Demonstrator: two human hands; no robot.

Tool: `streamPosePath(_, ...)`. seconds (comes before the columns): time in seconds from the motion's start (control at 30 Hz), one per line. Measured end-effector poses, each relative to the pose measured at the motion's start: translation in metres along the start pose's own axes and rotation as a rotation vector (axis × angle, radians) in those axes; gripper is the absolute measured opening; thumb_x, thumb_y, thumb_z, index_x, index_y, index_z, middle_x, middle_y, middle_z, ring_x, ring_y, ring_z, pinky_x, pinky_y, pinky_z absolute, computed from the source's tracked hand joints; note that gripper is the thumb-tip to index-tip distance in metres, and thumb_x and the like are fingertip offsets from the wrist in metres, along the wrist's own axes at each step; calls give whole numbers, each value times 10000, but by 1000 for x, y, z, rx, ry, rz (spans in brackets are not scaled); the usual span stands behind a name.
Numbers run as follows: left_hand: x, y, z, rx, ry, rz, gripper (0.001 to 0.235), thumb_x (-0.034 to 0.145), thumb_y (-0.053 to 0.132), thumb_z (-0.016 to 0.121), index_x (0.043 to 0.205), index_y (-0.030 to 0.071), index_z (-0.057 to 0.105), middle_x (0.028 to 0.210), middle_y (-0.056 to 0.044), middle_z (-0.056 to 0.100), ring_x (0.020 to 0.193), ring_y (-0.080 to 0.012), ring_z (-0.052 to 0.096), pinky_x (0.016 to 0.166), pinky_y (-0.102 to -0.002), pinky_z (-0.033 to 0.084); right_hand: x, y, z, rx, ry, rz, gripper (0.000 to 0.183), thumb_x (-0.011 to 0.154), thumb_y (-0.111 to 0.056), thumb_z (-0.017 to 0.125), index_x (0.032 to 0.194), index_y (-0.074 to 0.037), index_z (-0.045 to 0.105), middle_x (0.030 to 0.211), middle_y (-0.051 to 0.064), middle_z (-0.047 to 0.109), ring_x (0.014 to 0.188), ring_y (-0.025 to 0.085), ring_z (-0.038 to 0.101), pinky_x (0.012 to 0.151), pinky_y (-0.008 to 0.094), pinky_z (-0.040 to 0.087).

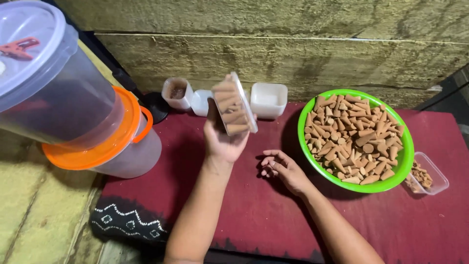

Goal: The person is sorting and packing small incense cones from a large bowl into smaller plastic containers.

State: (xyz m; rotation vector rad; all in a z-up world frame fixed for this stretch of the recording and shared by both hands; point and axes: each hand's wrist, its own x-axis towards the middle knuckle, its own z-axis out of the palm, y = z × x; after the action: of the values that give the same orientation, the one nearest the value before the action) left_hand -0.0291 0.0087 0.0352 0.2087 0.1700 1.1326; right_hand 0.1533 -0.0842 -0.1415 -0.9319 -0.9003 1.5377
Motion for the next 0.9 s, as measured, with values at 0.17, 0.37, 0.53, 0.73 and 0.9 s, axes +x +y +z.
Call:
streamPosePath(0.17, 16, -33, -54, -123, -45, -45, 525, 966, 420, 624, 1366, 80, 620, 1410, -176, 612, 1225, -367, 639, 952, -527, 573, 0, 4, -3, 24, 5, -16, 441, 997, -125, 563, 1400, 43, 510, 1069, 186, 661, 877, 285, 743, 766, 344, 618)
streamPosePath(0.37, 14, -70, -118, -168, 504, -160, 701, 796, 687, 601, 1333, 236, 600, 1378, -147, 630, 1196, -455, 621, 990, -593, 481, 3, 11, -11, 63, 18, 24, 424, 1002, -142, 559, 1389, 27, 515, 1079, 186, 648, 881, 281, 725, 787, 369, 612)
streamPosePath(0.53, 26, -34, -1, -60, 299, -77, 718, 760, 717, 731, 1294, 249, 622, 1319, -137, 641, 1154, -444, 627, 916, -561, 528, -2, -3, 4, 51, 1, 12, 423, 1006, -133, 553, 1398, 18, 507, 1082, 166, 654, 890, 265, 737, 781, 333, 609)
streamPosePath(0.73, 34, -25, 10, -59, 78, -47, 623, 862, 578, 671, 1394, 274, 559, 1477, -56, 549, 1309, -361, 552, 1055, -594, 489, 1, 2, -6, 63, -7, -9, 439, 995, -124, 563, 1400, 32, 503, 1075, 172, 651, 887, 274, 744, 771, 335, 617)
streamPosePath(0.9, 5, -67, -71, -65, 378, -228, 734, 848, 585, 688, 1455, 207, 527, 1491, -77, 549, 1331, -339, 540, 1044, -602, 479, 5, 20, -18, 109, 15, 36, 335, 990, -114, 586, 1291, 24, 539, 1052, 172, 640, 865, 287, 720, 778, 381, 619)
